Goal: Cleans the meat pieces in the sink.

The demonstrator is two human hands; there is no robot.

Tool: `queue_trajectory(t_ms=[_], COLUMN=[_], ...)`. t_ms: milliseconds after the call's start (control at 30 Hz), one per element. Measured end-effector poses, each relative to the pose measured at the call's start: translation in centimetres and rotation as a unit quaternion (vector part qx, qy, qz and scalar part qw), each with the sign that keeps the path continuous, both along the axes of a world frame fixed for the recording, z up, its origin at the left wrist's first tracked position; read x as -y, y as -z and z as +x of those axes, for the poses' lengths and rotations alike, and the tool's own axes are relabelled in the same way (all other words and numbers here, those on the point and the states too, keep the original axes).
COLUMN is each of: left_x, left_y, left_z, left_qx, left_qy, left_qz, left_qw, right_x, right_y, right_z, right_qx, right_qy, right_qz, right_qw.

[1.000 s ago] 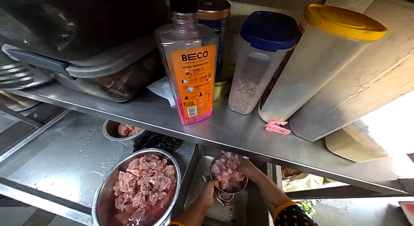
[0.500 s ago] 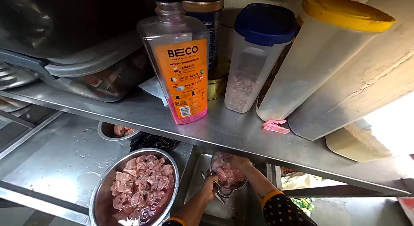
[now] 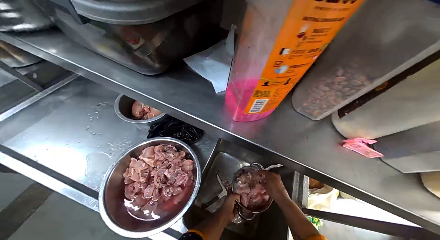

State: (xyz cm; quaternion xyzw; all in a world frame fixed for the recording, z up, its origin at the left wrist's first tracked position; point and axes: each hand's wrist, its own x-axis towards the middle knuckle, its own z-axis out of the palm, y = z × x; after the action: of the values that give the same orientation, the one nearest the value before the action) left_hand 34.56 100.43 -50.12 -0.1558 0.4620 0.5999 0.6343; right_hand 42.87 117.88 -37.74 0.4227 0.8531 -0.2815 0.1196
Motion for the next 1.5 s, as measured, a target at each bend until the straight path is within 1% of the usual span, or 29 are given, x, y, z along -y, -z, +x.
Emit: queue_trajectory(t_ms=[67, 100, 167, 200, 233, 300, 333, 433, 467, 500, 533, 567, 633, 700, 800, 933, 1000, 1100, 1167, 1200, 1267, 1300, 1333, 1367, 1400, 1433, 1467, 1500], left_x=[0.5, 0.8, 1.0, 1.1, 1.0, 0.7, 0.6, 0.1, -0.2, -0.5, -0.8, -1.2, -2.1, -3.3, -4.1, -4.1, -3.6, -2.4, -1.6, -1.3, -0.6, -0.3, -0.1, 0.0, 0.1, 0.2, 0.3, 0.4], left_y=[0.1, 0.1, 0.0, -0.4, -1.1, -3.5, -3.9, -1.3, -1.1, -1.3, -1.9, -2.6, -3.7, -4.6, -5.6, -6.0, -6.1, -6.3, -6.8, -7.1, -7.4, -7.6, -7.9, -8.2, -8.6, -9.0, -9.4, -9.9], left_z=[-0.4, -0.8, -1.9, -2.6, -3.4, -4.9, -5.5, -6.7, -7.2, -7.8, -8.3, -8.7, -9.6, -10.4, -11.2, -12.4, -13.0, -13.4, -13.6, -13.5, -13.3, -13.1, -13.0, -12.8, -12.7, -12.6, -12.4, -12.3], left_qx=[0.002, -0.002, -0.014, -0.024, -0.037, -0.072, -0.082, -0.074, -0.077, -0.08, -0.082, -0.084, -0.088, -0.102, -0.119, -0.13, -0.136, -0.143, -0.144, -0.143, -0.137, -0.132, -0.129, -0.126, -0.125, -0.124, -0.122, -0.119], left_qy=[-0.001, -0.003, -0.003, -0.001, 0.003, 0.01, 0.009, -0.027, -0.032, -0.033, -0.032, -0.03, -0.027, -0.035, -0.044, -0.045, -0.04, -0.046, -0.052, -0.056, -0.065, -0.07, -0.074, -0.075, -0.075, -0.075, -0.077, -0.081], left_qz=[-0.009, -0.008, -0.005, -0.011, -0.018, -0.032, -0.032, 0.015, 0.026, 0.023, 0.01, -0.005, -0.015, -0.003, 0.006, 0.017, 0.016, 0.004, -0.006, -0.008, -0.003, 0.003, 0.011, 0.019, 0.023, 0.025, 0.028, 0.03], left_qw=[1.0, 1.0, 1.0, 1.0, 0.999, 0.997, 0.996, 0.997, 0.996, 0.996, 0.996, 0.996, 0.996, 0.994, 0.992, 0.99, 0.99, 0.989, 0.988, 0.988, 0.988, 0.989, 0.989, 0.989, 0.989, 0.989, 0.989, 0.989], right_x=[0.1, 0.1, -0.2, -0.3, -0.4, -0.7, -1.0, -2.0, -2.4, -2.4, -2.1, -1.5, 0.6, 3.0, 5.3, 6.1, 6.7, 7.4, 7.3, 7.3, 7.0, 6.7, 6.0, 5.0, 4.0, 3.2, 2.4, 1.6], right_y=[0.0, 0.5, 2.0, 2.4, 2.2, 1.2, 0.9, 1.1, 2.1, 3.6, 6.0, 8.8, 13.8, 17.3, 22.3, 28.2, 29.5, 29.6, 31.5, 31.9, 32.5, 32.7, 32.8, 32.7, 32.4, 32.1, 31.3, 29.9], right_z=[-0.3, -0.5, -0.5, -0.5, -0.8, -1.4, -1.6, -0.8, 0.1, 1.2, 2.5, 3.7, 4.1, 2.5, -0.3, -3.9, -5.7, -7.2, -7.6, -7.6, -7.4, -7.0, -6.4, -5.6, -4.6, -3.8, -3.1, -2.7], right_qx=[-0.034, -0.058, -0.121, -0.149, -0.168, -0.198, -0.214, -0.223, -0.201, -0.157, -0.114, -0.071, 0.002, 0.042, 0.041, 0.017, 0.031, 0.057, 0.043, 0.044, 0.033, 0.017, -0.022, -0.087, -0.169, -0.259, -0.342, -0.406], right_qy=[0.066, 0.094, 0.123, 0.137, 0.16, 0.223, 0.258, 0.336, 0.338, 0.328, 0.304, 0.267, 0.181, 0.124, 0.071, 0.032, 0.007, -0.014, -0.028, -0.025, 0.013, 0.067, 0.143, 0.225, 0.313, 0.399, 0.477, 0.533], right_qz=[0.008, -0.016, -0.138, -0.211, -0.256, -0.241, -0.215, -0.116, -0.079, -0.045, -0.024, -0.025, -0.061, -0.091, -0.106, -0.087, -0.081, -0.083, -0.055, -0.046, -0.048, -0.056, -0.07, -0.088, -0.127, -0.172, -0.224, -0.274], right_qw=[0.997, 0.994, 0.975, 0.956, 0.938, 0.924, 0.917, 0.908, 0.916, 0.931, 0.946, 0.961, 0.982, 0.987, 0.991, 0.996, 0.996, 0.995, 0.997, 0.998, 0.998, 0.996, 0.987, 0.967, 0.926, 0.863, 0.778, 0.689])
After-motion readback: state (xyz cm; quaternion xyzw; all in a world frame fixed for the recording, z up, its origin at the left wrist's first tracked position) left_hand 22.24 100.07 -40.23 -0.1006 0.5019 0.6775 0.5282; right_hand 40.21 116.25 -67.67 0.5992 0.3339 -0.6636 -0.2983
